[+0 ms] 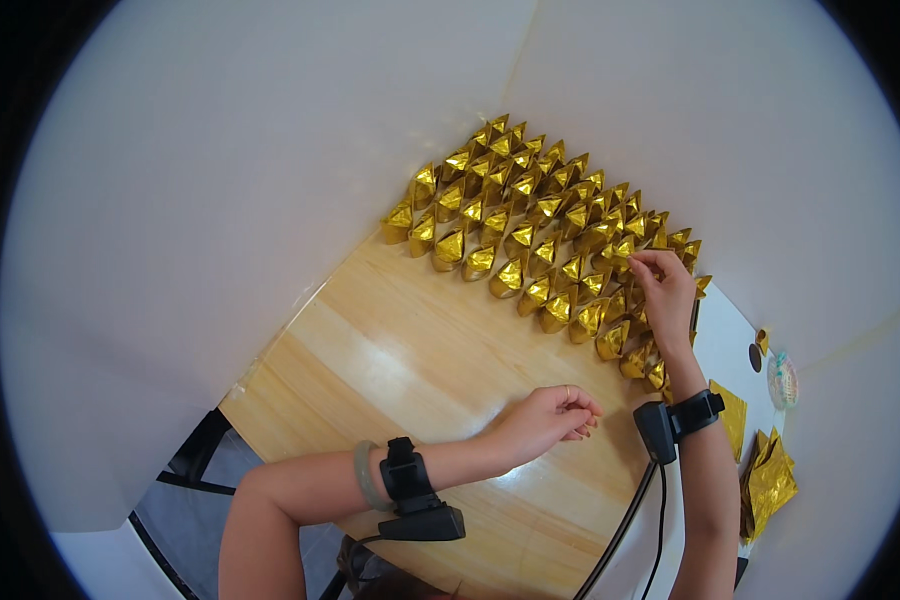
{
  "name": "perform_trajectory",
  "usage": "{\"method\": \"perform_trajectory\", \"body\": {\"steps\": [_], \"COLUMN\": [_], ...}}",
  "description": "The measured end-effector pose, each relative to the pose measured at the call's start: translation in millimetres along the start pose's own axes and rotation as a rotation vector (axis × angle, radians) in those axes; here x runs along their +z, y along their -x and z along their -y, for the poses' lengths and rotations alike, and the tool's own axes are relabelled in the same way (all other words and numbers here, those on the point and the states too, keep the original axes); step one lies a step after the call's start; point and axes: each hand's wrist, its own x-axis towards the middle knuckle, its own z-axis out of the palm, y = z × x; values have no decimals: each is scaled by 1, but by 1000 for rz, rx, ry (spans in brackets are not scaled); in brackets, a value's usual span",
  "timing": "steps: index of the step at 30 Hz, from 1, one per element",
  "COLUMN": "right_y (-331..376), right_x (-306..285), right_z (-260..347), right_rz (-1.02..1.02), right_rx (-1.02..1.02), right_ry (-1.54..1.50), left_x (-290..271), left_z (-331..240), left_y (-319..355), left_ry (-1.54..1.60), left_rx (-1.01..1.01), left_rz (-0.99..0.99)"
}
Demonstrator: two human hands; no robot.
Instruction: Fold gold paper into small boat-like decorative shapes.
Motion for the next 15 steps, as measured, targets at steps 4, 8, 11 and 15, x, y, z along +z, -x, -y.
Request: {"method": "perform_trajectory", "body": {"steps": [4, 8, 11, 15], "right_y": [-1, -2, -3, -4], "right_x": [-1, -1, 0, 4], "right_z": [3, 10, 13, 11], "right_rz": [37, 28, 16, 33], "right_rx": [0, -51, -69, -67], "right_ry": [-85, -29, -38, 15], "left_x": [1, 1, 1, 0], "left_z": [-3, -2, -2, 0], "left_y": [1, 1, 1, -2], "left_ry": [-25, -21, -23, -13], "left_rx": [0, -3, -10, -3], "left_rz": [3, 3, -3, 11]}}
